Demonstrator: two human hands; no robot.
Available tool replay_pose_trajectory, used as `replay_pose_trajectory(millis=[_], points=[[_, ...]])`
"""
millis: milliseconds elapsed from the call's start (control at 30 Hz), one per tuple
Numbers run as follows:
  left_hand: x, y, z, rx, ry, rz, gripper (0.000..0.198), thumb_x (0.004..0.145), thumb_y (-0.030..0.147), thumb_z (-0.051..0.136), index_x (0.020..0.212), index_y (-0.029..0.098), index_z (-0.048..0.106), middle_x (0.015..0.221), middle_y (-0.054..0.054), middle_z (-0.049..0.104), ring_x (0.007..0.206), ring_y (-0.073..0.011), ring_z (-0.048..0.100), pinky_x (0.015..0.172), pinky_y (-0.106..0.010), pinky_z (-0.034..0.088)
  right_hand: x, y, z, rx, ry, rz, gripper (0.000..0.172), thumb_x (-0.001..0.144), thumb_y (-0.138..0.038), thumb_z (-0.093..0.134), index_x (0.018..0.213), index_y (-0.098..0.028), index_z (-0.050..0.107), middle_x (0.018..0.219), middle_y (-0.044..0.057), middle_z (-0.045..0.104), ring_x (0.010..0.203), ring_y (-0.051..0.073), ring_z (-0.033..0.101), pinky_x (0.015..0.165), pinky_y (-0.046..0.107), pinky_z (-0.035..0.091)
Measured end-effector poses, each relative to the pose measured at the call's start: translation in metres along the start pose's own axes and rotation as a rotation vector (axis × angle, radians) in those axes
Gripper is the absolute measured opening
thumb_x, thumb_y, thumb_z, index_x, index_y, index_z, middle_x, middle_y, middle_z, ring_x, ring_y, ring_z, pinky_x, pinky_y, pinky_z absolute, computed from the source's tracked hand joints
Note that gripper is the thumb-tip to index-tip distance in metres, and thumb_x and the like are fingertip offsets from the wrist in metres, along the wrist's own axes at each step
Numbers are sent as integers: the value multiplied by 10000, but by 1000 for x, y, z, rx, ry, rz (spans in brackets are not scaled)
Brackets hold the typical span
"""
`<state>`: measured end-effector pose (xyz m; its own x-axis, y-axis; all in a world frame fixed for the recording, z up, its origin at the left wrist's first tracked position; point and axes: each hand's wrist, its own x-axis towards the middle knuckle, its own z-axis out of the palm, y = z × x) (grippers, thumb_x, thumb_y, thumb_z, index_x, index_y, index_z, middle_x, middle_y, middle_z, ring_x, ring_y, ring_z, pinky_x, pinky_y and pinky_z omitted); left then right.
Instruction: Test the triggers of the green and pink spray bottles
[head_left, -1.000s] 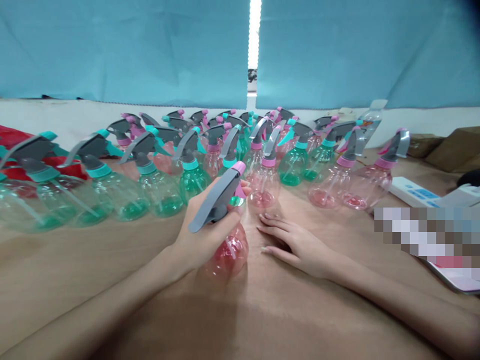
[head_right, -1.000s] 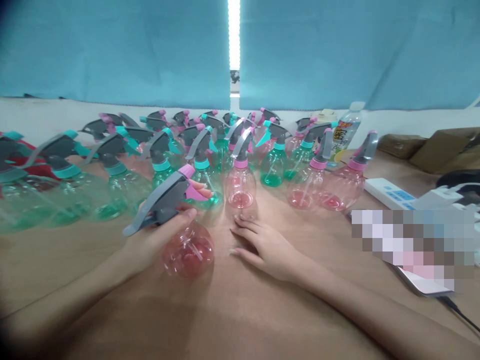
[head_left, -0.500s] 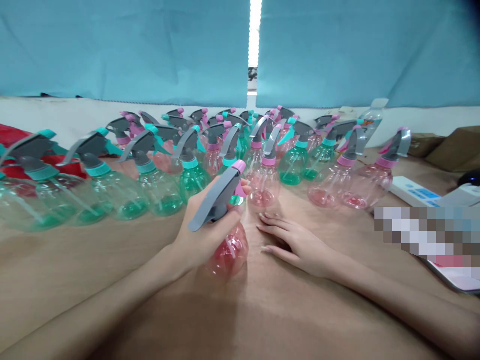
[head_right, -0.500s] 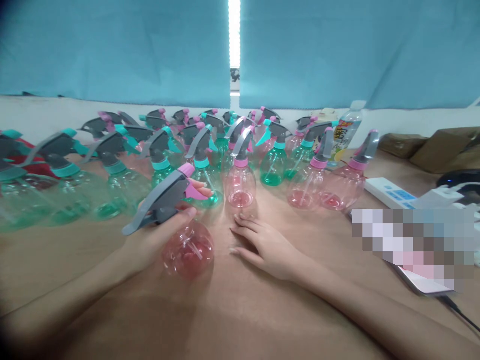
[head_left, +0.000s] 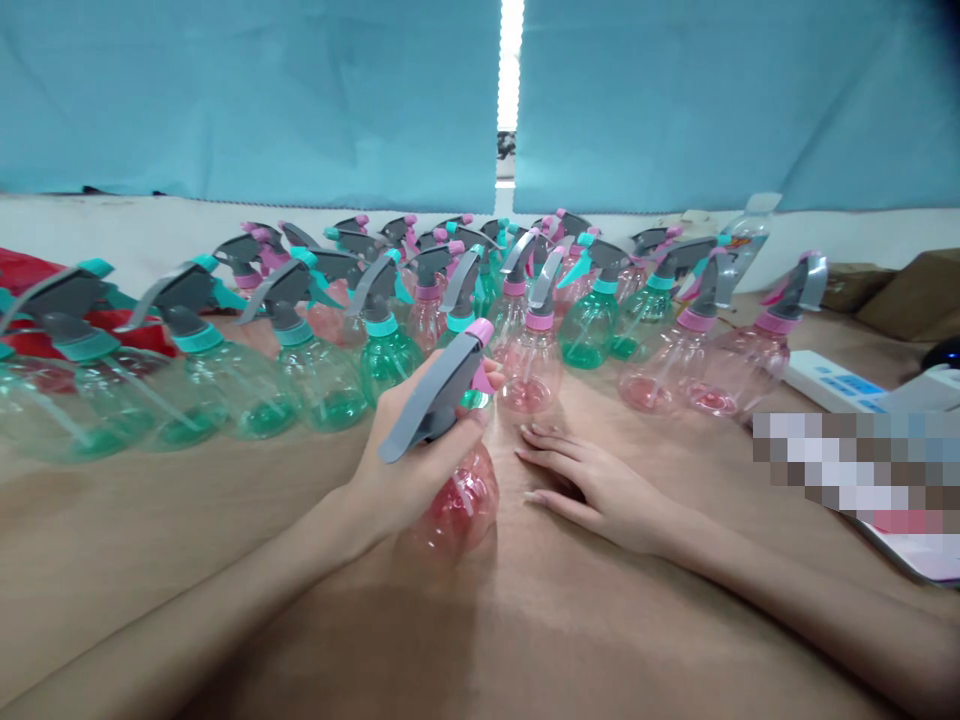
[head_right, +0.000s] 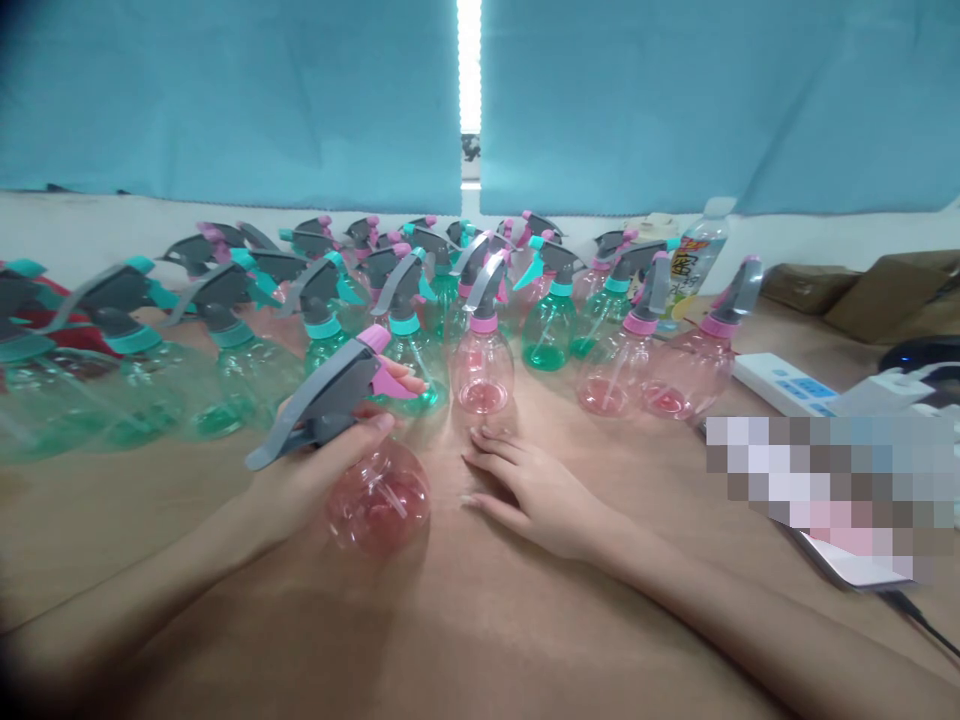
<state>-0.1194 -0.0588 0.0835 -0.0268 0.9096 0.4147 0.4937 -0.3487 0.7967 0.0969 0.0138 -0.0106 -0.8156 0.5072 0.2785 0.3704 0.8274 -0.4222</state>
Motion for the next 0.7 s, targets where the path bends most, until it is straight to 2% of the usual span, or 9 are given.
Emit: replay_pose_trajectory(millis=[167, 367, 700], points=[[1, 1, 0, 2, 7, -11, 297, 792, 212, 569, 1086, 246, 574, 875, 0, 635, 637, -145, 537, 614, -286, 477, 0, 0, 0, -6, -1, -5, 507, 952, -486, 499, 1351, -179, 552, 1448, 139, 494, 1337, 295, 455, 1084, 501, 405], [0, 2, 0, 14, 18, -23, 339, 785, 205, 564, 1120, 260, 554, 738, 30, 559, 599, -144, 507, 546, -271, 417, 1, -1, 0, -31, -12, -4, 520, 958, -487, 485, 1346, -148, 554, 1443, 152, 495, 1337, 291, 456, 1091, 491, 400], [0, 1, 0, 0, 9, -8, 242, 788, 201, 572, 1024, 251, 557, 744, 28, 560, 586, -144, 496, 550, -285, 405, 1, -1, 0, -7, -3, -6, 509, 953, -485, 497, 1352, -174, 551, 1441, 146, 499, 1335, 296, 457, 1082, 508, 405]])
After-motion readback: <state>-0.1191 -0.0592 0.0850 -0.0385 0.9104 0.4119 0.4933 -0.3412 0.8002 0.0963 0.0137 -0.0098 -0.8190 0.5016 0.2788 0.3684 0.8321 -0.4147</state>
